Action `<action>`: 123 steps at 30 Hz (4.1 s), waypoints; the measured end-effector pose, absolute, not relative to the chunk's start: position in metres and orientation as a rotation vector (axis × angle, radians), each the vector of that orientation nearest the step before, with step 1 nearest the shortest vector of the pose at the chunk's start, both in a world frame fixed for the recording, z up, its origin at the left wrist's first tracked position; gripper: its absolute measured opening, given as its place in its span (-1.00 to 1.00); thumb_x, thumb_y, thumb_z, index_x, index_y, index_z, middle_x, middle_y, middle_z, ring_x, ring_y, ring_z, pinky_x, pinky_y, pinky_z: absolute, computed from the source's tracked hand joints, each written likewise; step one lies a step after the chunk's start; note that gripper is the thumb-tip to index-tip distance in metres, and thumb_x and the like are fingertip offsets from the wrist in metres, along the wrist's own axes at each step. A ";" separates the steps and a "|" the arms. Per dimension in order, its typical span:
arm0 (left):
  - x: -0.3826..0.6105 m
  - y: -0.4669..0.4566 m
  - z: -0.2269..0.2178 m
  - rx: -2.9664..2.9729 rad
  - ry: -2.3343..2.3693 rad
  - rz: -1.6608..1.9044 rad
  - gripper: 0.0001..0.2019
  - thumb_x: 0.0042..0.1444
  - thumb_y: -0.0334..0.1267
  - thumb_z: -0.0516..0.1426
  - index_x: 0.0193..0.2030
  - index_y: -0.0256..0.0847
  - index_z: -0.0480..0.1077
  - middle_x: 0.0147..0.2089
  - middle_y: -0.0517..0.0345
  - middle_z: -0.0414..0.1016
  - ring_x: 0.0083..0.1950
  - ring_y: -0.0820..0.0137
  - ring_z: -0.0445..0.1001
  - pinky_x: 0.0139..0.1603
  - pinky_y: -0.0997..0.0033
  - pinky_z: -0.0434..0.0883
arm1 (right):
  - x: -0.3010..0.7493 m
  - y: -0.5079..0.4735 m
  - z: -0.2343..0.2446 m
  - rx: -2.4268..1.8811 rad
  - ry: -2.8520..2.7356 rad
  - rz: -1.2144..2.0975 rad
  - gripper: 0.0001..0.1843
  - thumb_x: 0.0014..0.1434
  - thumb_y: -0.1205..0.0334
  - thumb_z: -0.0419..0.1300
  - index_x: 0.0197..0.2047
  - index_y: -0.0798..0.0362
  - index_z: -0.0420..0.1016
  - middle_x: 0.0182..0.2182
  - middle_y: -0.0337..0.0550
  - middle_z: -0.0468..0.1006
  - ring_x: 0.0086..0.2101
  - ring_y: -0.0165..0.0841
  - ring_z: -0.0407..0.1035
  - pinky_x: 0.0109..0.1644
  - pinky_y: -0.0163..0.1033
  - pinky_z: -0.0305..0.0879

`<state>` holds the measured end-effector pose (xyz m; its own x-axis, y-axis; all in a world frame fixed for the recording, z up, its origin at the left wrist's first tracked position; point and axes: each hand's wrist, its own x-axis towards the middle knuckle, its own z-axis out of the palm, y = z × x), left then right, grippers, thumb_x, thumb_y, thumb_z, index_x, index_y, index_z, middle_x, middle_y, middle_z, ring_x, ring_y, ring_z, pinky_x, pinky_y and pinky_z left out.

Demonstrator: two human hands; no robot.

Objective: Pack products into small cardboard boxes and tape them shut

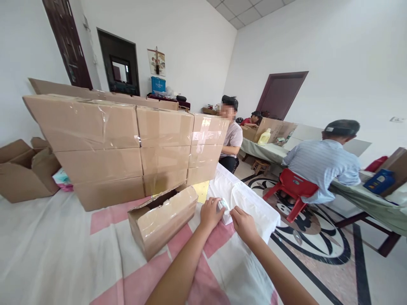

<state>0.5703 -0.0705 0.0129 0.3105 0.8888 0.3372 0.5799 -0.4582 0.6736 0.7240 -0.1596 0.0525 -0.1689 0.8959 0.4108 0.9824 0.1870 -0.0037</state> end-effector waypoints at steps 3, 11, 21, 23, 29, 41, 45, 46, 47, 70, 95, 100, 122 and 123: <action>0.570 -0.071 0.013 2.149 1.308 0.969 -0.63 0.22 -0.09 0.17 0.17 0.02 0.38 0.17 0.13 0.47 0.19 0.18 0.42 0.15 0.22 0.33 | 0.721 -0.161 0.051 -1.793 -2.126 -0.400 -0.71 0.41 0.37 -0.06 -0.27 0.04 0.44 -0.32 -0.14 0.50 -0.37 -0.35 0.41 -0.35 -0.28 0.05; 0.571 -0.072 0.014 2.144 1.323 0.965 -0.62 0.20 -0.10 0.18 0.16 0.03 0.38 0.16 0.11 0.47 0.17 0.17 0.43 0.15 0.19 0.32 | 0.721 -0.165 0.047 -1.787 -2.080 -0.398 -0.69 0.38 0.44 -0.07 -0.26 0.03 0.45 -0.32 -0.14 0.50 -0.36 -0.35 0.42 -0.35 -0.28 0.05; 0.568 -0.076 0.021 2.153 1.329 0.911 -0.63 0.23 -0.07 0.16 0.17 0.03 0.38 0.17 0.10 0.45 0.17 0.17 0.41 0.19 0.17 0.29 | 0.713 -0.173 0.053 -1.822 -2.056 -0.380 -0.69 0.39 0.38 -0.07 -0.28 0.03 0.46 -0.33 -0.12 0.49 -0.33 -0.32 0.40 -0.31 -0.27 0.08; 0.568 -0.076 0.021 2.153 1.326 0.894 -0.62 0.24 -0.05 0.15 0.18 0.04 0.37 0.18 0.10 0.44 0.19 0.16 0.40 0.21 0.17 0.27 | 0.711 -0.175 0.054 -1.835 -2.043 -0.374 -0.69 0.41 0.34 -0.06 -0.27 0.03 0.47 -0.33 -0.12 0.49 -0.33 -0.32 0.39 -0.31 -0.26 0.07; 0.568 -0.074 0.017 2.163 1.299 0.880 -0.62 0.26 -0.04 0.13 0.19 0.04 0.35 0.19 0.11 0.42 0.17 0.16 0.39 0.21 0.15 0.25 | 0.710 -0.178 0.052 -1.869 -2.012 -0.379 -0.68 0.44 0.28 -0.06 -0.25 0.03 0.49 -0.32 -0.12 0.50 -0.35 -0.33 0.37 -0.32 -0.25 0.05; 0.567 -0.074 0.017 2.170 1.313 0.880 -0.62 0.27 -0.03 0.15 0.19 0.04 0.34 0.19 0.10 0.42 0.15 0.17 0.40 0.16 0.17 0.27 | 0.714 -0.186 0.033 -1.871 -1.982 -0.380 -0.71 0.42 0.32 -0.05 -0.14 0.05 0.51 -0.26 -0.10 0.52 -0.35 -0.32 0.36 -0.30 -0.23 0.08; 0.567 -0.073 0.016 2.175 1.314 0.887 -0.62 0.26 -0.02 0.16 0.18 0.04 0.36 0.17 0.11 0.43 0.14 0.18 0.41 0.14 0.19 0.28 | 0.710 -0.188 0.030 -1.870 -1.925 -0.471 -0.72 0.39 0.37 -0.05 -0.16 0.07 0.50 -0.28 -0.06 0.51 -0.35 -0.27 0.34 -0.23 -0.20 0.11; 0.567 -0.073 0.015 2.178 1.312 0.890 -0.62 0.26 -0.02 0.16 0.18 0.04 0.36 0.17 0.12 0.43 0.13 0.18 0.41 0.14 0.18 0.29 | 0.710 -0.189 0.029 -1.865 -1.931 -0.480 -0.72 0.38 0.38 -0.05 -0.17 0.07 0.50 -0.29 -0.06 0.51 -0.35 -0.27 0.33 -0.22 -0.19 0.12; 0.567 -0.073 0.015 2.180 1.309 0.893 -0.62 0.26 -0.02 0.17 0.19 0.05 0.36 0.17 0.12 0.42 0.12 0.17 0.42 0.14 0.18 0.28 | 0.710 -0.189 0.028 -1.856 -1.942 -0.479 -0.72 0.38 0.38 -0.04 -0.17 0.07 0.49 -0.29 -0.06 0.51 -0.35 -0.26 0.33 -0.21 -0.19 0.13; 0.564 -0.076 0.016 2.190 1.265 0.972 -0.62 0.23 -0.05 0.20 0.17 0.04 0.38 0.14 0.11 0.44 0.12 0.16 0.44 0.08 0.18 0.31 | 0.715 -0.189 0.009 -1.788 -1.974 -0.362 -0.70 0.41 0.36 -0.08 -0.19 0.05 0.46 -0.31 -0.09 0.52 -0.34 -0.28 0.41 -0.28 -0.24 0.21; 0.521 -0.169 0.112 2.013 0.723 0.787 -0.68 0.31 0.05 0.07 -0.17 -0.10 0.53 -0.31 0.25 0.54 -0.31 0.41 0.45 -0.30 0.44 0.31 | 0.685 -0.262 0.049 -1.194 -1.617 -0.660 -0.79 0.21 0.43 0.29 -0.15 -0.08 0.57 -0.28 -0.15 0.38 -0.38 -0.41 0.32 -0.36 -0.28 0.32; 0.497 -0.220 0.101 1.822 0.825 0.774 -0.79 0.21 -0.11 0.18 -0.34 -0.17 0.52 -0.35 0.20 0.53 -0.29 0.38 0.45 -0.27 0.41 0.32 | 0.667 -0.279 0.040 -1.279 -1.621 -0.523 -0.91 0.27 0.28 0.26 -0.26 -0.09 0.57 -0.29 -0.10 0.40 -0.37 -0.35 0.36 -0.36 -0.23 0.38; 0.321 -0.234 0.163 1.788 1.530 1.127 -0.77 0.23 -0.07 0.13 -0.32 -0.16 0.46 -0.37 0.24 0.45 -0.33 0.40 0.34 -0.28 0.40 0.24 | 0.547 -0.095 0.126 -1.121 -2.192 -0.066 -0.49 0.44 0.16 -0.11 0.38 0.01 0.30 0.32 0.02 0.36 0.33 -0.03 0.05 0.30 0.13 0.04; 0.317 -0.228 0.165 1.782 1.546 1.129 -0.77 0.23 -0.07 0.13 -0.33 -0.16 0.46 -0.37 0.24 0.44 -0.33 0.40 0.33 -0.28 0.40 0.24 | 0.541 -0.082 0.129 -1.150 -2.221 -0.021 -0.52 0.43 0.16 -0.08 0.30 0.02 0.41 0.24 0.03 0.44 0.26 -0.03 0.12 0.24 0.09 0.10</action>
<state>0.3174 -0.2276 0.1654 0.0011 0.9679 0.2514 0.5343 -0.2131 0.8180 0.5407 -0.0816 0.1293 -0.4209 0.7305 0.5378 0.7405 0.6191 -0.2614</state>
